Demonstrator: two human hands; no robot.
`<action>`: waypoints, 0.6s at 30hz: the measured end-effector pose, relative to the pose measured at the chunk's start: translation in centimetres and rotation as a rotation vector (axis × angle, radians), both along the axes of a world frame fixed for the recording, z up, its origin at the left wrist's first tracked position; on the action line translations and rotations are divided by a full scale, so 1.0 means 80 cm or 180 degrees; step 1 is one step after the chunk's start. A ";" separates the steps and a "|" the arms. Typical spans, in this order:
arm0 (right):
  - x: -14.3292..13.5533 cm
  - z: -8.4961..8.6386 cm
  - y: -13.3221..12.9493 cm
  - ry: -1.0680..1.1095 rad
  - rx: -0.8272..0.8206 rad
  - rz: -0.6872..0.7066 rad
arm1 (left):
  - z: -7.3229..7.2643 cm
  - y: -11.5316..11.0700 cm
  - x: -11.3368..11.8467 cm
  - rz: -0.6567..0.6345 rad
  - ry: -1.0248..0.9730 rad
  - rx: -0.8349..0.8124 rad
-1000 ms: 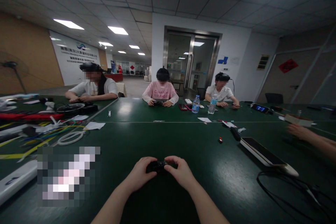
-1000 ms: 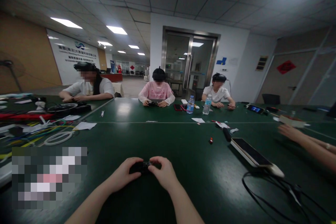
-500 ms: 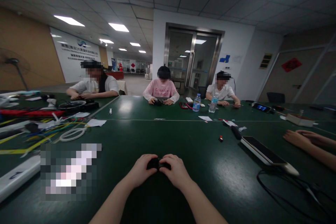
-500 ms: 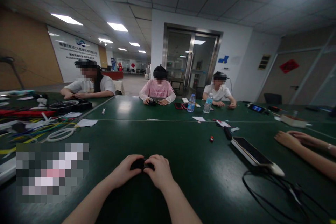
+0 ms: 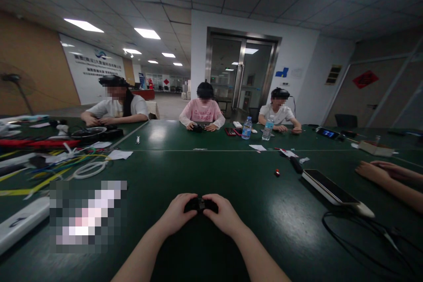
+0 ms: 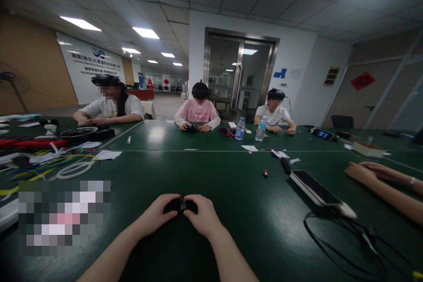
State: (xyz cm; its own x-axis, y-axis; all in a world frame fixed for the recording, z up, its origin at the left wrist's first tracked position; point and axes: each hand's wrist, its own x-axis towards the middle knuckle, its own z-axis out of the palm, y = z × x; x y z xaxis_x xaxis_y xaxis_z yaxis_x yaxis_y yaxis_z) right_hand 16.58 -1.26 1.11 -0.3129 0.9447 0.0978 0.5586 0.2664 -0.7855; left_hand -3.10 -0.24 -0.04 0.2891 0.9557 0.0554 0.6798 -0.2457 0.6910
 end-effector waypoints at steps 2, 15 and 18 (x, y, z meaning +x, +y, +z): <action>0.000 -0.002 0.002 0.0026 0.0029 0.0027 | 0.000 0.000 0.000 0.0009 0.0014 0.0004; 0.000 -0.007 0.005 0.0022 0.0085 0.0027 | -0.001 0.001 0.002 0.0004 0.0065 0.0078; 0.001 -0.004 0.003 0.0109 0.0085 0.0044 | -0.004 0.002 0.000 -0.0001 0.0052 0.0076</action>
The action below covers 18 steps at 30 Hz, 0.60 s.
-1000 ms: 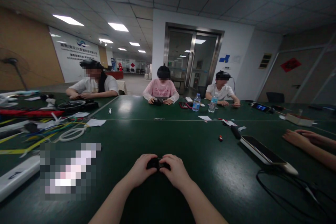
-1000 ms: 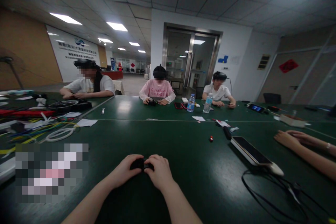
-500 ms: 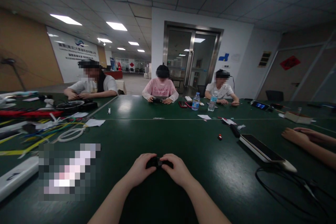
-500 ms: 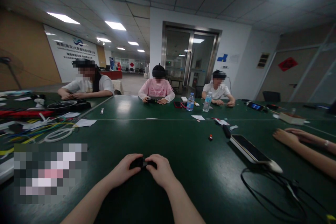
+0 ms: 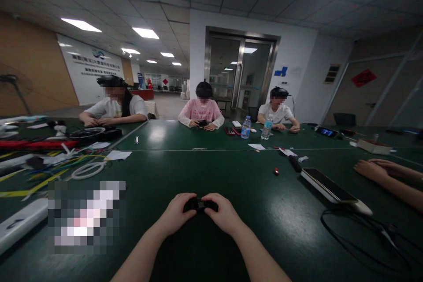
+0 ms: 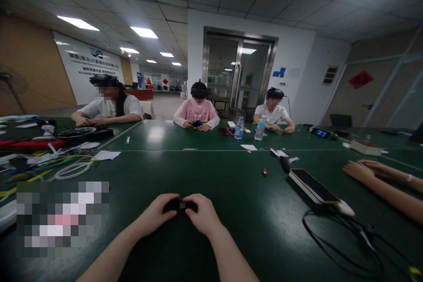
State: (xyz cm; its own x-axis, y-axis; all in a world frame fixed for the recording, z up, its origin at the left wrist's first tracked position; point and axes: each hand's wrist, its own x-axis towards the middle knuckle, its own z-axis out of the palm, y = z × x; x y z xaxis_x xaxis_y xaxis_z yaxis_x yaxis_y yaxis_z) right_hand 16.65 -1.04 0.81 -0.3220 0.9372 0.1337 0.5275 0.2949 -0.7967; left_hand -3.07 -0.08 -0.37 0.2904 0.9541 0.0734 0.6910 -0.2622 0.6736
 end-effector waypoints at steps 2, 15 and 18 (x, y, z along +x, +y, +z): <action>0.000 0.001 0.000 0.0021 -0.0048 -0.0041 | -0.003 0.001 -0.001 -0.0013 -0.0011 -0.0007; 0.001 -0.001 0.000 -0.0045 -0.0154 -0.0184 | -0.002 0.000 -0.002 0.0040 -0.0086 -0.0032; 0.001 -0.002 0.001 -0.0039 -0.0093 -0.0162 | -0.005 0.001 -0.002 0.0019 -0.0093 0.0027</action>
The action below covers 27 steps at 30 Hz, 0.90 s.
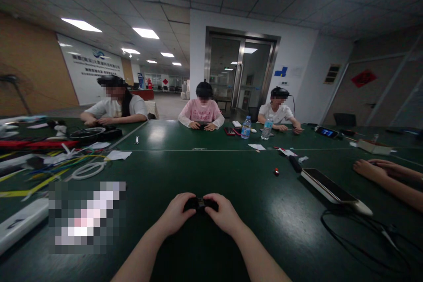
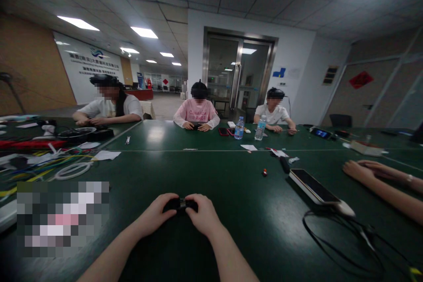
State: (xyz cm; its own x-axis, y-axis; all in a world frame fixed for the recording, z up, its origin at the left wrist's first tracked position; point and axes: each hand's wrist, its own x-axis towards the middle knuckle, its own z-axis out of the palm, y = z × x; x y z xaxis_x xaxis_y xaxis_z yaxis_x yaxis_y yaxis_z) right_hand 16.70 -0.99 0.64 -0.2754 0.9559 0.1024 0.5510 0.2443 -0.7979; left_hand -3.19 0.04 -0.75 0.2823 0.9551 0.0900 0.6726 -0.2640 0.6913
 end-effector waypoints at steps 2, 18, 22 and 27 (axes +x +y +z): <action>0.000 -0.002 0.001 -0.0023 0.0021 0.0002 | 0.000 0.001 0.001 0.0004 0.0013 0.0014; 0.001 0.000 0.000 0.0013 -0.0123 -0.0026 | -0.004 0.002 -0.002 0.0050 0.0019 -0.0065; 0.001 0.000 -0.002 -0.0003 -0.0104 -0.0005 | -0.001 0.001 -0.002 0.0066 0.0036 -0.0092; 0.000 -0.003 0.001 -0.0002 -0.0070 0.0002 | 0.004 -0.002 -0.001 0.0064 0.0000 -0.0153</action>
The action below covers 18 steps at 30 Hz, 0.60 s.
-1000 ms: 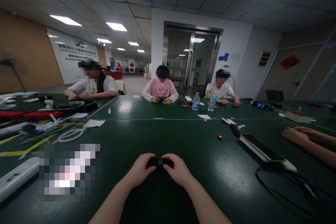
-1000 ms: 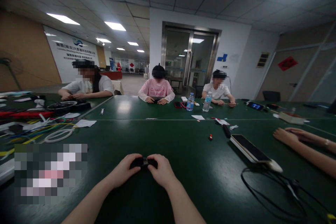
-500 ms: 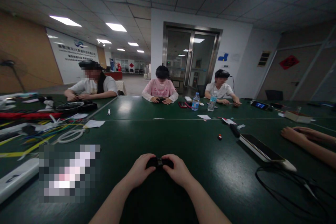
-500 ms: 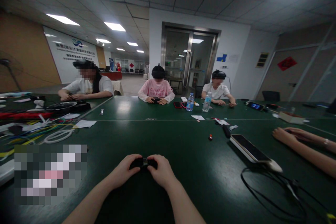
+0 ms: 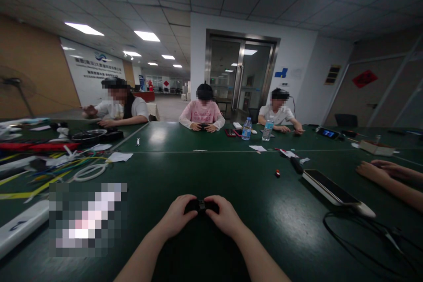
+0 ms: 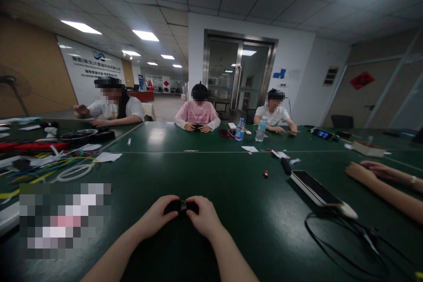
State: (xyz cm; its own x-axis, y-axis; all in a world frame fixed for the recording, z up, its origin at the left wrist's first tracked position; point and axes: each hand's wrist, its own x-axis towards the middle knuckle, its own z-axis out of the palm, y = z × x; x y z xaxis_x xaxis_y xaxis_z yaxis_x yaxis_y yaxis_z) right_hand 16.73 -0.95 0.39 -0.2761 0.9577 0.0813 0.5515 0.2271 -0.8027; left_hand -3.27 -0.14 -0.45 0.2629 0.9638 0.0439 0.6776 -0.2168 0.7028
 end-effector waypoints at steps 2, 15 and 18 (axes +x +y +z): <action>0.000 -0.002 0.002 -0.0032 0.0076 0.0028 | 0.001 0.000 0.001 -0.0015 -0.0007 0.0013; 0.000 -0.002 0.004 -0.0110 0.0079 0.0044 | 0.005 -0.002 0.004 -0.0027 0.0003 0.0055; 0.000 -0.003 0.004 -0.0111 0.0105 0.0053 | 0.008 -0.003 0.006 0.0010 0.0024 0.0037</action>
